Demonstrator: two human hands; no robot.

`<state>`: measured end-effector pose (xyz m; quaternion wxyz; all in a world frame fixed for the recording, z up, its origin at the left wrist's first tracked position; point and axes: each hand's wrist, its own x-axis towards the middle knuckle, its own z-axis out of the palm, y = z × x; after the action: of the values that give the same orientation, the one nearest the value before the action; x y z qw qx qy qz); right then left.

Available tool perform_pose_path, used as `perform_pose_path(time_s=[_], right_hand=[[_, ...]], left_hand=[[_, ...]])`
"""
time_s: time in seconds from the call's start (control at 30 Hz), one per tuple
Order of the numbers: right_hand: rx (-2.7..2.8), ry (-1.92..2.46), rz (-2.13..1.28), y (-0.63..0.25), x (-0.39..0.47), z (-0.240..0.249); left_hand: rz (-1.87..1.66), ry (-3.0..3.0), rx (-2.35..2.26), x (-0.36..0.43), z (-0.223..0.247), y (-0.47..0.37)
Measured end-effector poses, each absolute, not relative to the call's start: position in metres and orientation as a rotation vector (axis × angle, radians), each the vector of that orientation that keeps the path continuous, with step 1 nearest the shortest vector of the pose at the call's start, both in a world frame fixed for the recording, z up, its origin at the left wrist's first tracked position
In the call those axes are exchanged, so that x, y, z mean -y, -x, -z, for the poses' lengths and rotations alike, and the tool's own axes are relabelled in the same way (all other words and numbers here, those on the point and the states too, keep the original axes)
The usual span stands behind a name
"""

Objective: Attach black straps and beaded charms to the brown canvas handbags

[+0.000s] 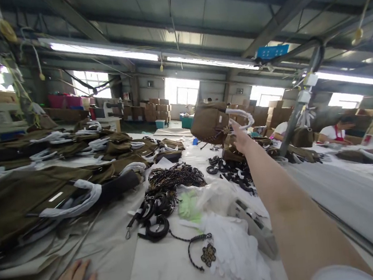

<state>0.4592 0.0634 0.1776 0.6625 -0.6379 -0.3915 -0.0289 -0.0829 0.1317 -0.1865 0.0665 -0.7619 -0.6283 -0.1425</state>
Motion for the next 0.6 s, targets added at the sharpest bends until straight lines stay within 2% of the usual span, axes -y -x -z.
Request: perform_pose_path(time_s=[0.17, 0.33, 0.47, 0.6], right_hand=[[1.074, 1.559, -0.338, -0.401, -0.068, -0.089], [1.595, 1.647, -0.778, -0.31, -0.009, 0.013], [2.563, 1.569, -0.988, -0.26, 0.043, 0.031], [2.688, 1.616, -1.075, -0.245, 0.062, 0.02]], left_hand=[[0.379, 2.28, 1.917, -0.124, 0.178, 0.082], [0.453, 2.321, 1.889, -0.117, 0.173, 0.078], [0.491, 2.31, 1.904, -0.109, 0.175, 0.074], [0.596, 2.287, 1.879, -0.11, 0.161, 0.072]])
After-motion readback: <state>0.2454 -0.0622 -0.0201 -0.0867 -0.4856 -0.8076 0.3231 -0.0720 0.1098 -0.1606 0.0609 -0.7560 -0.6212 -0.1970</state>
